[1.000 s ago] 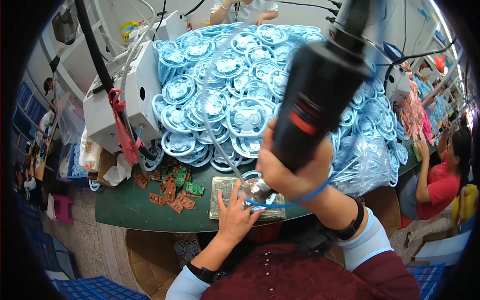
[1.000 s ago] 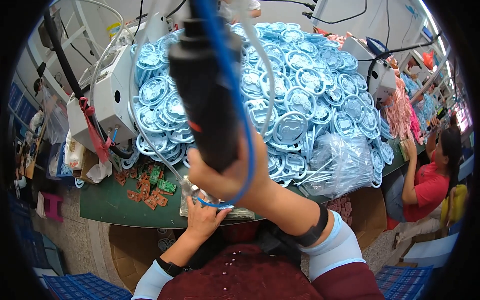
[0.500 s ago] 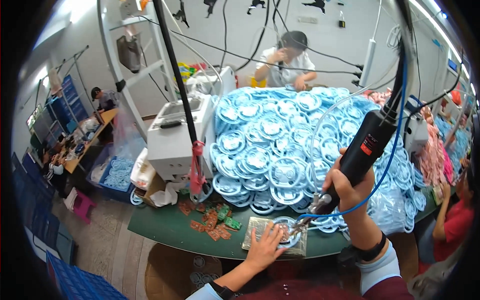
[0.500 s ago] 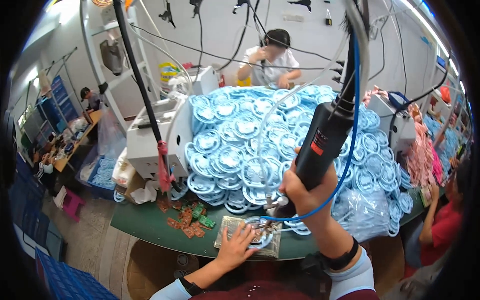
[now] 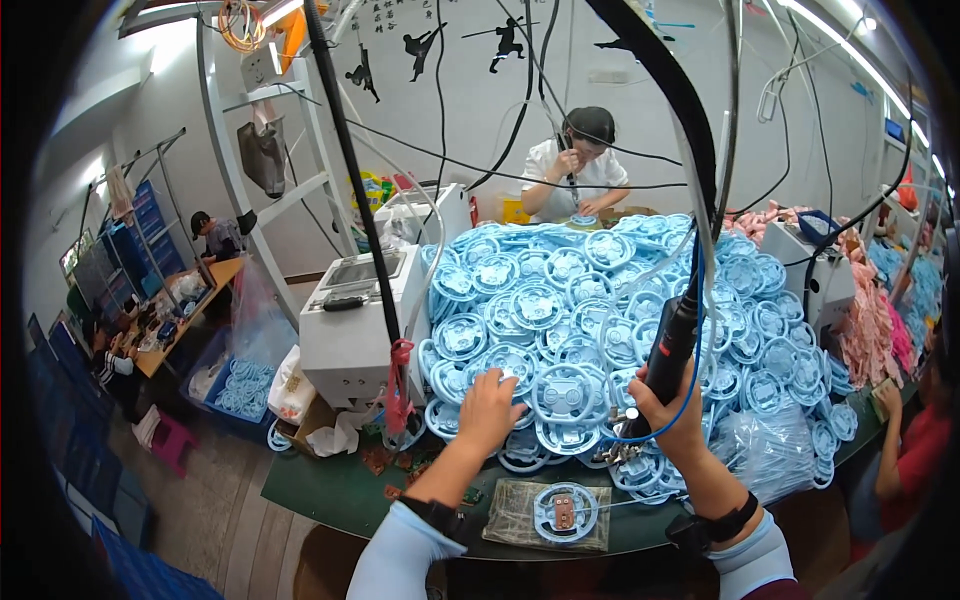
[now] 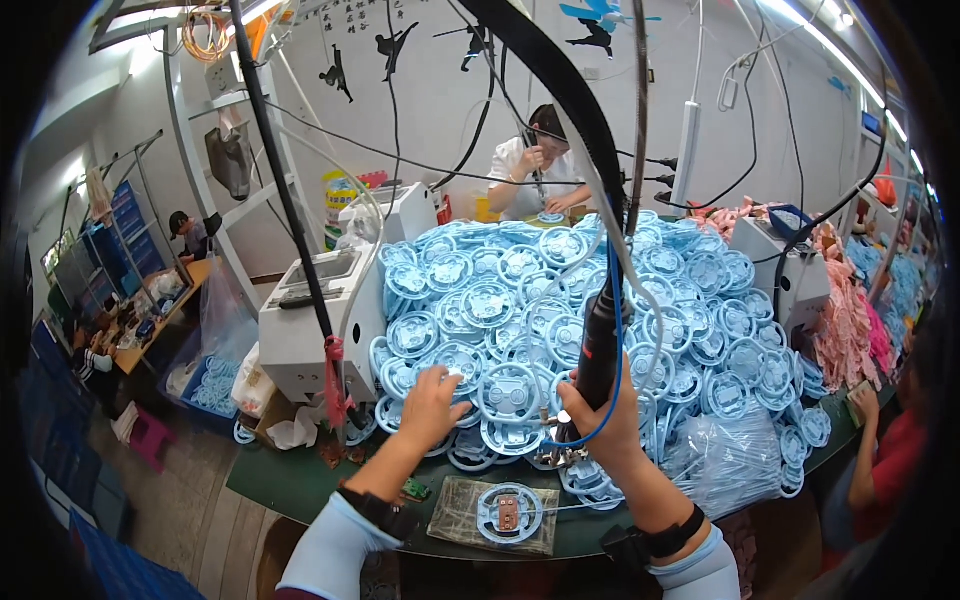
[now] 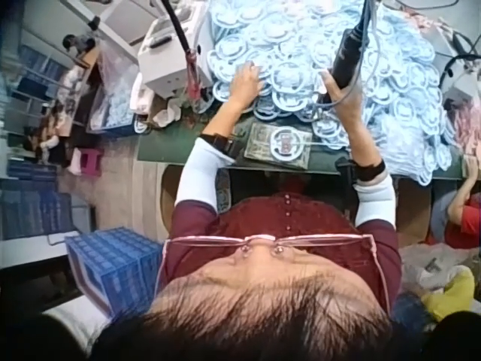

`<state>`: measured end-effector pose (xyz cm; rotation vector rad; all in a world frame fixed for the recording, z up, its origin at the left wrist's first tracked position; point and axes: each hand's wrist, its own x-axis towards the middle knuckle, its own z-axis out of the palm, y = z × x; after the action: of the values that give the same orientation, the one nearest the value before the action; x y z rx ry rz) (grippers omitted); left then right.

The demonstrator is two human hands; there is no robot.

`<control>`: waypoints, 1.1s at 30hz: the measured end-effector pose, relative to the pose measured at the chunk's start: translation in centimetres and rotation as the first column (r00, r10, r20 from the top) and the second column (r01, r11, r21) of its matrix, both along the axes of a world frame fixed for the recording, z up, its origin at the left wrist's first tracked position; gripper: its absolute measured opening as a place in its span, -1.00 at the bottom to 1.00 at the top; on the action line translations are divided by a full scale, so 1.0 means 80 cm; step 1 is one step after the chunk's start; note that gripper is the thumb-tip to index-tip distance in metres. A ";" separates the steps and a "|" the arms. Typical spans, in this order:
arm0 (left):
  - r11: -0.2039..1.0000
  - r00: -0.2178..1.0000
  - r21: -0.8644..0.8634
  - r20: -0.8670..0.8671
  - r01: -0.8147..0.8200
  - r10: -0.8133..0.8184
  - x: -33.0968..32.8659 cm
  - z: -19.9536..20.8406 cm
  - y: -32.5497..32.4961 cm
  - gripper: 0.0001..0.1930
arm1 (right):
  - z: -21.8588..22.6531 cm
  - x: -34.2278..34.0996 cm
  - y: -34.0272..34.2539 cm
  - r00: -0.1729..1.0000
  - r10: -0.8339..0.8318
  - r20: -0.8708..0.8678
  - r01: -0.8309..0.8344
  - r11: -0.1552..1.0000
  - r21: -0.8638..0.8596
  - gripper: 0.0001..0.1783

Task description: The recorder uses an electric screwdriver to assemble small light blue toy parts and circuits.

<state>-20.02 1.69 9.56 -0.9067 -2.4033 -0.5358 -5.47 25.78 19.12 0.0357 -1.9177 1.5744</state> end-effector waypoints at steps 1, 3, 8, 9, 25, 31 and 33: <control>1.000 1.000 0.002 -0.001 0.012 -0.012 -0.018 0.007 0.007 -0.47 | 0.002 0.004 0.001 1.000 -0.003 0.024 0.002 1.000 0.012 -0.45; 0.978 0.988 -0.205 0.140 -0.028 0.058 -0.046 0.024 0.022 -0.28 | -0.004 0.005 0.006 0.999 0.003 0.039 -0.003 1.000 0.005 -0.47; 0.883 0.859 -0.468 0.439 -0.031 0.263 -0.082 0.073 0.054 0.03 | -0.005 0.007 0.005 0.999 -0.043 -0.019 0.044 0.996 0.078 -0.44; 0.845 0.852 -0.535 0.435 -0.015 0.291 -0.085 0.075 0.057 0.13 | -0.002 0.008 0.004 0.999 -0.039 -0.020 0.040 0.995 0.088 -0.43; 0.775 0.922 0.631 0.295 0.008 -0.249 0.075 0.037 -0.053 -0.50 | -0.023 0.011 0.021 0.994 -0.055 -0.099 0.068 0.988 0.138 -0.45; 0.788 0.687 0.613 0.548 0.058 -0.477 0.227 -0.030 -0.034 -0.45 | -0.003 0.018 0.006 0.999 0.037 -0.002 -0.036 0.991 0.128 -0.57; 0.854 0.748 0.500 0.509 0.146 -0.426 0.235 -0.046 -0.023 -0.49 | -0.005 0.017 -0.001 0.994 0.046 -0.096 -0.049 0.998 -0.029 -0.51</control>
<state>-1.22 -0.17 5.85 -1.0215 -2.4928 -1.6431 -4.08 25.70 18.73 0.1418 -1.8309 1.6048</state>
